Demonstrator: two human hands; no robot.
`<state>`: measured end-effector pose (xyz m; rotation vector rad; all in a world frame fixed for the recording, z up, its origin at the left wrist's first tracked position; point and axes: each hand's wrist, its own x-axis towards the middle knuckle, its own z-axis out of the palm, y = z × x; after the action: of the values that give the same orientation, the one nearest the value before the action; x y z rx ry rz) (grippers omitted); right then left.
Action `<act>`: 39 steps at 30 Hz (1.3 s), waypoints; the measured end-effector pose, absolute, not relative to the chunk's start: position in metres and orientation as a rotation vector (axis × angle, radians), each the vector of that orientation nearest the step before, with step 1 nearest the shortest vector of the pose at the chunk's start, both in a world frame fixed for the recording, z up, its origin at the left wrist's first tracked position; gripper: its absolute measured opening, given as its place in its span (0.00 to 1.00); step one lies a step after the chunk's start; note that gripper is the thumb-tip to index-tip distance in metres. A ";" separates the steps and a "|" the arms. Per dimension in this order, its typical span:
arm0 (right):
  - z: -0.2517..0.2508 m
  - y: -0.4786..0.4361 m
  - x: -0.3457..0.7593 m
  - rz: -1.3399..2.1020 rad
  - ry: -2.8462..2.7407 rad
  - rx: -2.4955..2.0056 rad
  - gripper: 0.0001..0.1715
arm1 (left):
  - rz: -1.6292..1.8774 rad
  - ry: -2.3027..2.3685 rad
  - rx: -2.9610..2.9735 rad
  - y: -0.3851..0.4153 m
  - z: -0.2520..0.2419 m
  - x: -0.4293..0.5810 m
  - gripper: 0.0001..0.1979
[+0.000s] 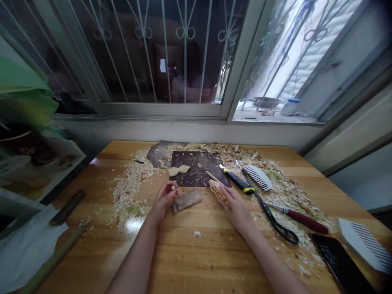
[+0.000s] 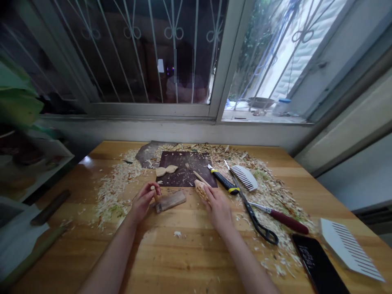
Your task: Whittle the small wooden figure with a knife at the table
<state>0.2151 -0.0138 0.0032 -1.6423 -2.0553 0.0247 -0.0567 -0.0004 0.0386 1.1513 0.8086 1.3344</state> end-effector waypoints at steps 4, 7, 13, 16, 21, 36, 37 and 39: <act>0.025 -0.011 0.201 -0.032 -2.023 -1.649 0.22 | 1.359 0.846 1.090 0.003 0.034 -0.051 0.06; 0.042 -0.014 0.157 0.223 -1.974 -1.410 0.24 | 1.393 0.862 1.060 0.000 0.035 -0.042 0.06; 0.042 -0.017 0.074 1.080 -1.639 -1.138 0.22 | 1.429 0.895 1.303 -0.014 0.047 -0.038 0.06; 0.053 -0.011 0.070 1.234 -1.462 -1.015 0.11 | 1.687 0.797 1.268 -0.019 0.056 -0.041 0.19; 0.080 -0.005 0.071 1.481 -0.960 -0.890 0.12 | 1.993 0.782 1.203 -0.022 0.061 -0.041 0.24; 0.099 0.004 0.073 1.905 -0.112 -0.808 0.03 | 1.501 1.345 1.810 -0.023 0.048 -0.035 0.21; 0.100 0.004 0.074 1.918 -0.107 -0.805 0.03 | 1.512 1.368 1.840 -0.023 0.050 -0.035 0.21; 0.102 0.004 0.074 1.934 -0.092 -0.813 0.05 | 1.543 1.417 1.893 -0.024 0.052 -0.034 0.22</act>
<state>0.0740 0.0039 0.1020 -0.8125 -0.0923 1.9343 -0.0343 -0.0241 0.0519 1.8932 1.4175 1.5433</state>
